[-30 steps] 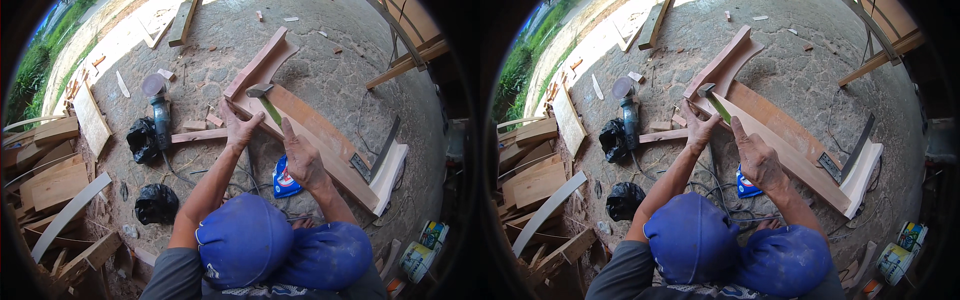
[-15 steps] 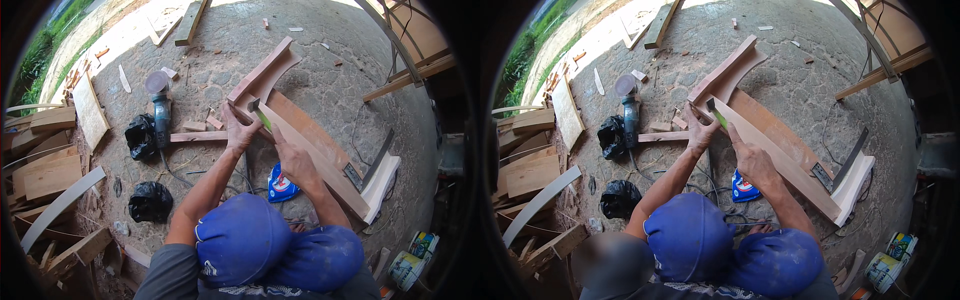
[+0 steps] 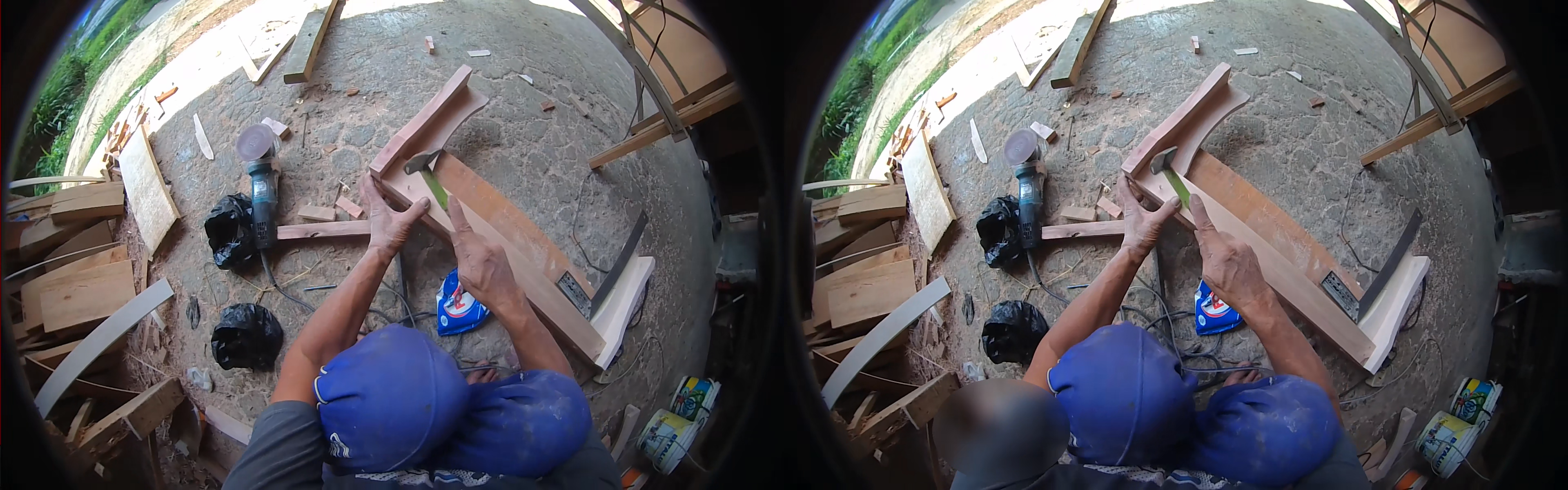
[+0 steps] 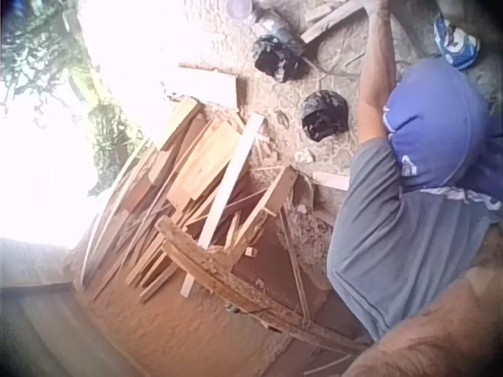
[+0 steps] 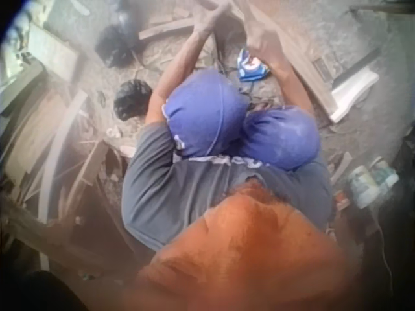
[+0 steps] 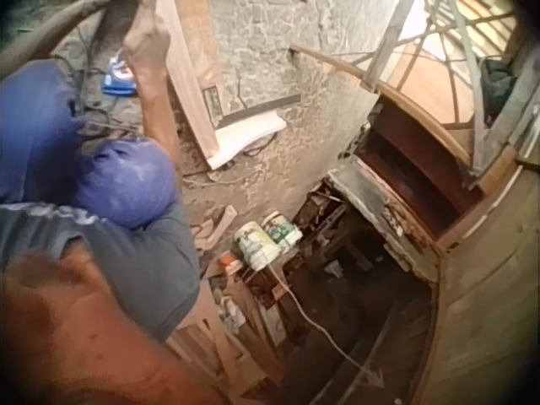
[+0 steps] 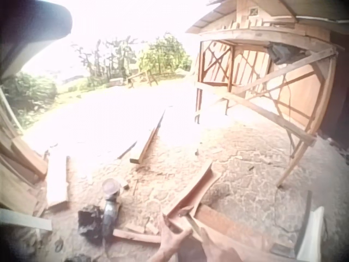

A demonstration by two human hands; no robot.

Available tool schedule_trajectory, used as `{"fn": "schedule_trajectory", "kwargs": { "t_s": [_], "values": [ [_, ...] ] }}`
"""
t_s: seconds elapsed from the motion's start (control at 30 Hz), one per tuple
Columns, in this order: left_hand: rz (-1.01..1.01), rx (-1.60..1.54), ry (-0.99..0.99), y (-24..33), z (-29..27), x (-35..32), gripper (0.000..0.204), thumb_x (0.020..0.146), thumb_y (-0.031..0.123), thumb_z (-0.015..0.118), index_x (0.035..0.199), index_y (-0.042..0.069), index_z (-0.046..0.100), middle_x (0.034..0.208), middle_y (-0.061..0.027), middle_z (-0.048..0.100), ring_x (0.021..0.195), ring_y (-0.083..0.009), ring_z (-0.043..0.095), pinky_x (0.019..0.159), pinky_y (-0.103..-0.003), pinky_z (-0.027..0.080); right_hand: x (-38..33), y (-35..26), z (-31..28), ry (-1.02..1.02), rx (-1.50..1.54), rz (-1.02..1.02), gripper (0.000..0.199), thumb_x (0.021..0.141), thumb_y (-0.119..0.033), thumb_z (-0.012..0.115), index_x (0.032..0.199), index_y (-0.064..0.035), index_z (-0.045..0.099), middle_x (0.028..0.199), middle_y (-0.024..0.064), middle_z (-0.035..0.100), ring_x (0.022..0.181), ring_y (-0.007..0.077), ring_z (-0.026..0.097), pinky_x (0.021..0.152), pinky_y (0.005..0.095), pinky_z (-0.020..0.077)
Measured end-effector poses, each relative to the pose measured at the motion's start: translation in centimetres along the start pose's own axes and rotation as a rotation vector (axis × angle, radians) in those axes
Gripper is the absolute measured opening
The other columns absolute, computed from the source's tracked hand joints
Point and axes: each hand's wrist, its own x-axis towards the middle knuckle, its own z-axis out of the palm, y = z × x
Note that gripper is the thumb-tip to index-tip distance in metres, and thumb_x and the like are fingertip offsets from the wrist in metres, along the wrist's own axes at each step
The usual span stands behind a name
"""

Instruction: The person sits on the floor and assembles a wooden frame by joining curved pieces to a straight plank. They use a hammer to drive nails into the joints, frequently checking alignment and tapping the wood to ensure a tight fit.

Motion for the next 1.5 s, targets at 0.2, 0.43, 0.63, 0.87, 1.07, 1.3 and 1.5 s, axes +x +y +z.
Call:
{"fn": "schedule_trajectory", "kwargs": {
  "t_s": [0.2, 0.43, 0.63, 0.87, 1.07, 1.3, 1.5],
  "values": [
    [0.012, -0.014, 0.007, 0.5, -0.1, -0.5, 0.137, 0.061, 0.047, 0.091, 0.155, -0.005, 0.007, 0.157, -0.0301, 0.013, 0.150, -0.0426, 0.012, 0.124, -0.048, 0.011, -1.6, -0.5, -1.3, 0.504, 0.322, -0.429, 0.062, 0.105, -0.012, 0.048, 0.161, -0.0152, 0.022, 0.091, 0.0244, 0.066, 0.070, 0.0328, 0.067, 0.059, 0.0406, 0.0514],
    [0.036, 0.054, 0.020, 0.4, 0.1, -0.6, 0.132, 0.062, 0.045, 0.091, 0.155, -0.003, 0.011, 0.157, -0.0304, 0.015, 0.150, -0.0428, 0.011, 0.123, -0.049, 0.014, -0.2, -1.9, -1.8, 0.326, 0.031, -0.215, 0.065, 0.099, -0.002, 0.053, 0.159, -0.0088, 0.028, 0.099, 0.0305, 0.067, 0.077, 0.0407, 0.070, 0.063, 0.0433, 0.0537],
    [0.036, -0.042, 0.014, 0.3, 0.8, -0.7, 0.133, 0.061, 0.046, 0.092, 0.155, -0.005, 0.011, 0.158, -0.0306, 0.013, 0.151, -0.0433, 0.010, 0.123, -0.049, 0.012, -1.2, 2.0, 2.4, -0.106, -0.203, 0.113, 0.085, 0.090, 0.000, 0.055, 0.163, -0.0199, 0.017, 0.080, 0.0215, 0.065, 0.061, 0.0373, 0.065, 0.062, 0.0464, 0.0547],
    [0.024, 0.005, 0.027, -0.1, 0.1, -0.7, 0.135, 0.061, 0.047, 0.091, 0.156, -0.004, 0.010, 0.159, -0.0315, 0.010, 0.151, -0.0436, 0.009, 0.124, -0.049, 0.012, -0.6, -1.6, 0.2, 0.554, 0.083, -0.394, 0.070, 0.095, 0.001, 0.057, 0.159, -0.0083, 0.028, 0.079, 0.0254, 0.063, 0.069, 0.0434, 0.064, 0.063, 0.0452, 0.0523],
    [0.046, -0.020, -0.006, -0.4, 0.3, -0.2, 0.135, 0.061, 0.045, 0.090, 0.156, -0.005, 0.008, 0.159, -0.0318, 0.012, 0.151, -0.0439, 0.009, 0.124, -0.048, 0.012, -0.6, 0.6, 2.4, -0.017, -0.267, 0.026, 0.079, 0.088, -0.004, 0.053, 0.160, -0.0253, 0.027, 0.078, 0.0190, 0.067, 0.066, 0.0381, 0.069, 0.061, 0.0505, 0.0569],
    [0.041, -0.050, -0.045, 0.0, 0.9, 0.2, 0.118, 0.078, 0.024, 0.088, 0.157, -0.002, 0.004, 0.153, -0.0237, 0.027, 0.141, -0.0336, 0.034, 0.118, -0.046, 0.027, -10.3, 3.0, 0.7, 0.295, 0.108, 0.078, 0.069, 0.094, -0.008, 0.061, 0.157, -0.0134, 0.034, 0.088, 0.0233, 0.069, 0.073, 0.0352, 0.071, 0.062, 0.0434, 0.0554],
    [0.046, -0.158, -0.139, 2.6, 1.2, -0.7, 0.114, 0.078, 0.028, 0.087, 0.157, -0.003, 0.010, 0.158, -0.0252, 0.017, 0.147, -0.0345, 0.022, 0.120, -0.047, 0.021, -26.9, 2.0, 3.8, 0.124, 0.580, 0.650, 0.060, 0.095, -0.014, 0.064, 0.150, -0.0044, 0.043, 0.092, 0.0232, 0.068, 0.079, 0.0324, 0.071, 0.066, 0.0387, 0.0551]
  ]
}}
